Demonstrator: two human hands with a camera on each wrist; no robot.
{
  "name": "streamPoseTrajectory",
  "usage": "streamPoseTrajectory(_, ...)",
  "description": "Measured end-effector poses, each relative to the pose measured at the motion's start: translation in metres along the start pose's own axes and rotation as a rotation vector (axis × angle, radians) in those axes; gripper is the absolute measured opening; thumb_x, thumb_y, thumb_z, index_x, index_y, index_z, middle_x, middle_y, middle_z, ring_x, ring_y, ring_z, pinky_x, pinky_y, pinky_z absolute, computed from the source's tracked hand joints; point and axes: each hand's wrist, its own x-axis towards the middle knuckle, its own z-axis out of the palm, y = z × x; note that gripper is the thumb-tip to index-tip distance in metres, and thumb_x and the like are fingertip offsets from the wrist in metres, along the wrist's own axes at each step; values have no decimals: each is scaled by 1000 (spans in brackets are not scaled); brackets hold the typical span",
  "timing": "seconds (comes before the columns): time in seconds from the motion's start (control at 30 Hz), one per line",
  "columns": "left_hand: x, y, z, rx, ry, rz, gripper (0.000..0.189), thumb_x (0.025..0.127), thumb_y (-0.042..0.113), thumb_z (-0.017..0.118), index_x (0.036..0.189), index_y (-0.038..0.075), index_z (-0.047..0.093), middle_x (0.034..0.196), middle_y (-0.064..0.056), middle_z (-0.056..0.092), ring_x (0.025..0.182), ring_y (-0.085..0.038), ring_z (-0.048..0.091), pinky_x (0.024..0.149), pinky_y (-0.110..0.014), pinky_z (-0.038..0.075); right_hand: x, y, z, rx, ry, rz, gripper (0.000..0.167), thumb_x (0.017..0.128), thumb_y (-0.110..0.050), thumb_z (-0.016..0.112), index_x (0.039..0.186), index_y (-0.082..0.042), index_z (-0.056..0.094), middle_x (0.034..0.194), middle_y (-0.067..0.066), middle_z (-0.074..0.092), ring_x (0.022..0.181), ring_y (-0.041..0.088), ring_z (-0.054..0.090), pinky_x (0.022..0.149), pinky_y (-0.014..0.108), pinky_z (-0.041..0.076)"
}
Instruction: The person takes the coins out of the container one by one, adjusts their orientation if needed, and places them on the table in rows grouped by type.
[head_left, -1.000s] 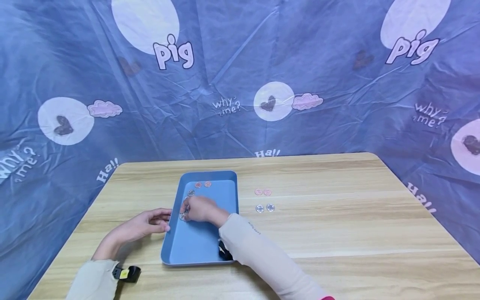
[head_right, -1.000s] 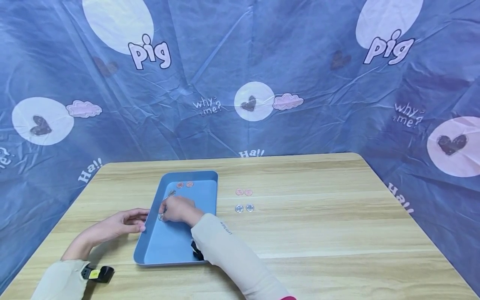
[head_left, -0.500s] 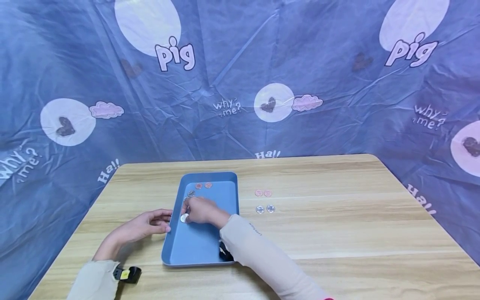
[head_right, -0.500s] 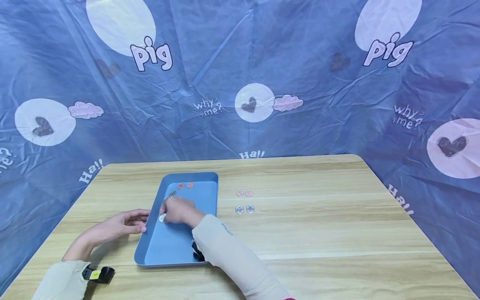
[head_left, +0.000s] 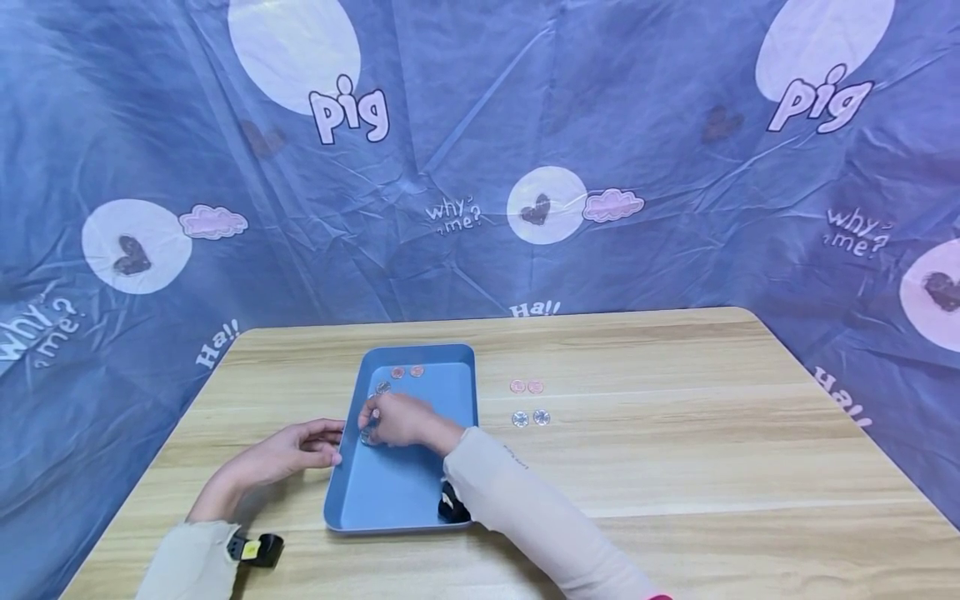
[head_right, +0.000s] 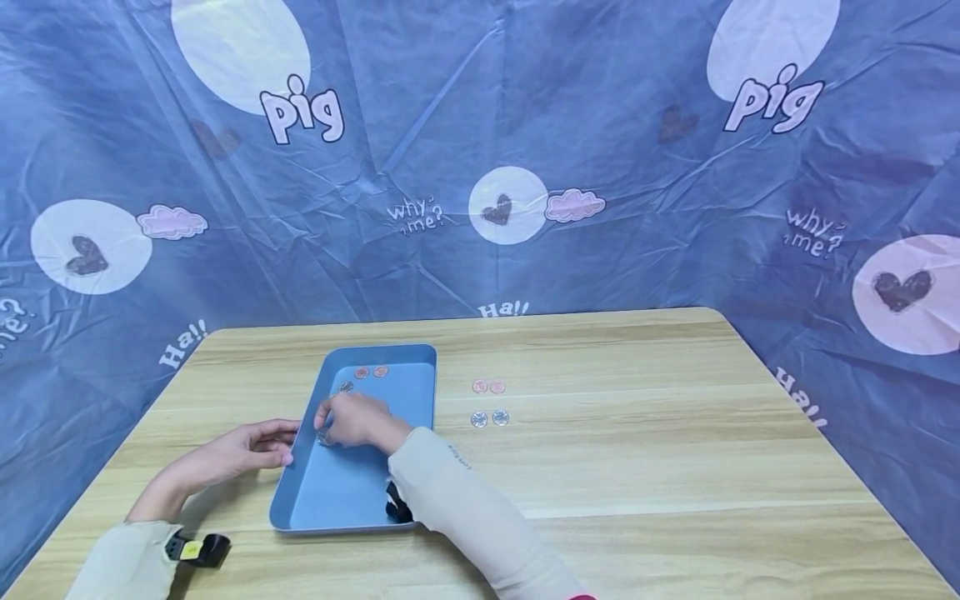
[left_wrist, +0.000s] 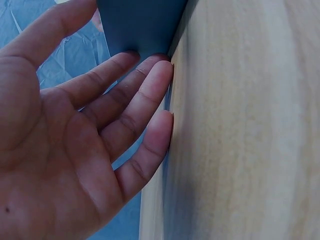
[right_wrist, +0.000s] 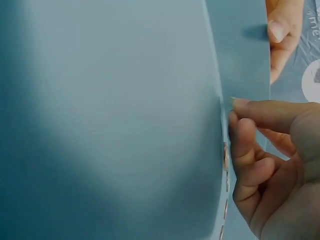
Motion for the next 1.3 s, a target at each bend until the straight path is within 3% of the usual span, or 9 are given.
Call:
streamPoseTrajectory(0.13,0,2,0,14,2,-15,68,96,21,60,142,-17,28,138,-37,42,107,-5,58,87,-16,50,-1,-3,-8,173,-24,-32,12,87,0,67,94,-10,65,72,0,64,51,10,55,48,20,43)
streamPoseTrajectory(0.37,-1,4,1,26,6,-20,69,96,21,60,142,-17,27,139,-38,40,115,-23,58,88,-17,50,-4,-8,-19,341,-31,-50,15,87,1,66,98,-9,66,81,13,73,62,24,66,53,22,47)
streamPoseTrajectory(0.43,-1,4,2,30,6,-17,69,96,21,60,142,-17,27,139,-39,40,117,-30,57,88,-17,51,-6,-10,-20,364,-27,-48,15,87,-1,67,98,-10,66,83,17,73,65,27,66,70,23,51)
streamPoseTrajectory(0.57,-2,4,2,35,5,-25,68,95,21,61,142,-17,28,140,-39,39,119,-38,55,88,-17,50,-12,-16,-23,443,-24,-39,16,86,-4,69,100,-12,68,86,21,72,64,31,65,89,29,42)
streamPoseTrajectory(0.63,-3,5,1,43,6,-32,68,95,21,61,142,-17,28,140,-38,39,119,-38,55,88,-17,50,-16,-19,-26,491,-29,-41,17,86,-6,70,102,-12,68,87,22,72,62,30,62,83,29,43)
streamPoseTrajectory(0.67,-3,5,1,47,8,-36,68,95,21,61,142,-17,29,140,-38,40,119,-38,55,88,-18,50,-18,-20,-28,511,-34,-43,18,86,-6,69,103,-12,68,87,21,72,59,27,61,67,26,42)
streamPoseTrajectory(0.8,-3,5,1,56,13,-46,67,95,22,60,141,-16,30,140,-38,40,118,-37,55,89,-21,51,-27,-25,-36,585,-57,-48,18,88,-8,69,105,-13,67,78,12,72,54,16,55,48,22,34)
streamPoseTrajectory(0.93,-1,5,1,56,10,-42,67,96,22,60,142,-15,30,140,-37,40,118,-36,55,89,-23,52,-36,-24,-43,630,-80,-45,19,88,-9,68,106,-14,66,66,-1,65,54,13,52,47,21,33)
streamPoseTrajectory(1.3,0,0,2,53,23,-2,67,95,21,62,141,-17,30,136,-36,44,113,-23,57,87,-15,49,-59,9,-69,595,-118,-66,28,88,-6,68,115,-10,66,65,0,61,54,13,51,47,21,35)
